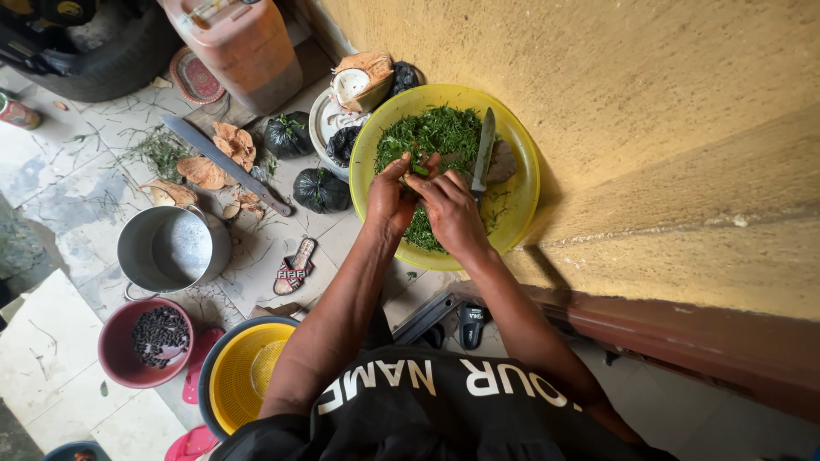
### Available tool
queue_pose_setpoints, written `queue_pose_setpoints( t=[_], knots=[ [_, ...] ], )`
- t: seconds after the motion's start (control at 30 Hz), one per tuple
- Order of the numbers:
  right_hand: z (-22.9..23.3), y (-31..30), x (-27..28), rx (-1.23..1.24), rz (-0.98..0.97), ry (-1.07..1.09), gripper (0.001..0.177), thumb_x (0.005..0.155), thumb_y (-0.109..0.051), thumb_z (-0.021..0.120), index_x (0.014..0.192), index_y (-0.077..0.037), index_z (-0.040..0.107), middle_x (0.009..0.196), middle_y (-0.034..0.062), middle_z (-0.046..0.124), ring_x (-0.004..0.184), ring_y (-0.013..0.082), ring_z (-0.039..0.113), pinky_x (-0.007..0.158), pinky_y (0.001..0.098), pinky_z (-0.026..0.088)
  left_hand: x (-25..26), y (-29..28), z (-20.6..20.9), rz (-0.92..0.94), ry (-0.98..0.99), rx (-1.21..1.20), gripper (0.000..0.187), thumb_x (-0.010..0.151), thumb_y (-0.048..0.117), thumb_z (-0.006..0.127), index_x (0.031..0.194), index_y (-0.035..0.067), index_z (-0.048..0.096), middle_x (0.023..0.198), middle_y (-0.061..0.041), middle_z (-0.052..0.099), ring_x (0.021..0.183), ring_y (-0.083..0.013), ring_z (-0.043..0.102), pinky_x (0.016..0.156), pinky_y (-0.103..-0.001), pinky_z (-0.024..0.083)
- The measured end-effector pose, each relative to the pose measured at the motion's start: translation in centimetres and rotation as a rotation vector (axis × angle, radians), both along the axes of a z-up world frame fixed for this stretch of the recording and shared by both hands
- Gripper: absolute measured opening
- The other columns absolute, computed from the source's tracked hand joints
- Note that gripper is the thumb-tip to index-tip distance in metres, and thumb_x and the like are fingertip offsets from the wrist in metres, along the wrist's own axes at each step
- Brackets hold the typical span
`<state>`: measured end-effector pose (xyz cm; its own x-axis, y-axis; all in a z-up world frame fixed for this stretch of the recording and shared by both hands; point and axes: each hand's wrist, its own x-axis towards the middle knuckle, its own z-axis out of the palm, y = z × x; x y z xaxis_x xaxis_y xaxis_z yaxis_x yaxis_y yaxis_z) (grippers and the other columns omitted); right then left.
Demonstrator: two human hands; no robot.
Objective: Shred green leaves by hand and with a knife in a bowl.
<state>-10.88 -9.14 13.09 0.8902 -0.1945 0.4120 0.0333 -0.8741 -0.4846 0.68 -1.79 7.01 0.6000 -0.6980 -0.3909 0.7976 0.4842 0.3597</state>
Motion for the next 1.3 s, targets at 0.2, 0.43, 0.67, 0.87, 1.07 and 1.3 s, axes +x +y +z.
queue_pose_setpoints(
  t=[0.2,0.43,0.67,0.87,1.07,1.3],
  knots=[
    [-0.9,-0.3,-0.1,-0.024,-0.018,-0.023,0.044,0.091,0.006,0.069,0.133,-0.006,0.067,0.105,0.0086,0.066,0.099,0.0273,0.059,0.088,0.0419,0.053,-0.6,-0.9,-2.1,0.014,-0.056,-0.046,0.019,0.109,0.014,0.050,0.113,-0.003,0.055,0.112,-0.027,0.071,0.102,-0.0345,0.067,0.097,-0.047,0.054],
    [-1.8,-1.1,-0.1,0.034,-0.004,-0.012,0.044,0.086,0.008,0.067,0.128,0.000,0.066,0.106,0.0128,0.065,0.104,0.0311,0.060,0.091,0.0442,0.054,-1.4,-1.1,-0.3,0.040,-0.012,-0.061,0.017,0.104,0.014,0.047,0.109,0.000,0.056,0.110,-0.026,0.071,0.100,-0.0310,0.070,0.095,-0.043,0.056],
    [-4.0,-1.7,-0.2,-0.095,-0.041,0.001,0.029,0.089,0.014,0.064,0.114,0.001,0.066,0.107,0.0139,0.064,0.106,0.0316,0.061,0.091,0.0433,0.055,-1.2,-1.6,-1.5,0.008,0.015,-0.084,0.016,0.105,0.012,0.052,0.103,0.000,0.061,0.101,-0.018,0.070,0.092,-0.0264,0.067,0.087,-0.041,0.056],
    [-3.2,-1.3,-0.1,-0.149,-0.073,-0.019,0.036,0.081,0.019,0.062,0.113,0.004,0.063,0.106,0.0160,0.062,0.105,0.0345,0.060,0.091,0.0456,0.054,-1.1,-3.1,-6.1,0.054,0.065,-0.005,0.010,0.105,0.008,0.058,0.101,0.001,0.063,0.090,-0.012,0.067,0.081,-0.0228,0.062,0.079,-0.037,0.053],
    [-4.0,-1.9,-1.1,-0.101,-0.147,-0.026,0.023,0.084,0.009,0.070,0.105,0.002,0.066,0.103,0.0149,0.064,0.101,0.0311,0.061,0.087,0.0438,0.054,-1.7,-2.6,-5.0,0.000,0.039,-0.002,0.015,0.107,0.010,0.054,0.107,-0.001,0.064,0.098,-0.017,0.071,0.086,-0.0241,0.067,0.080,-0.036,0.055],
    [-4.8,-4.6,-3.4,1.117,-0.125,-0.226,0.018,0.092,-0.003,0.075,0.110,-0.002,0.072,0.102,0.0062,0.075,0.086,0.0104,0.068,0.079,0.0268,0.058,-1.4,-1.3,-3.0,-0.047,-0.017,0.079,0.019,0.105,0.012,0.048,0.109,-0.002,0.060,0.101,-0.021,0.077,0.096,-0.0278,0.074,0.088,-0.038,0.061]
  ],
)
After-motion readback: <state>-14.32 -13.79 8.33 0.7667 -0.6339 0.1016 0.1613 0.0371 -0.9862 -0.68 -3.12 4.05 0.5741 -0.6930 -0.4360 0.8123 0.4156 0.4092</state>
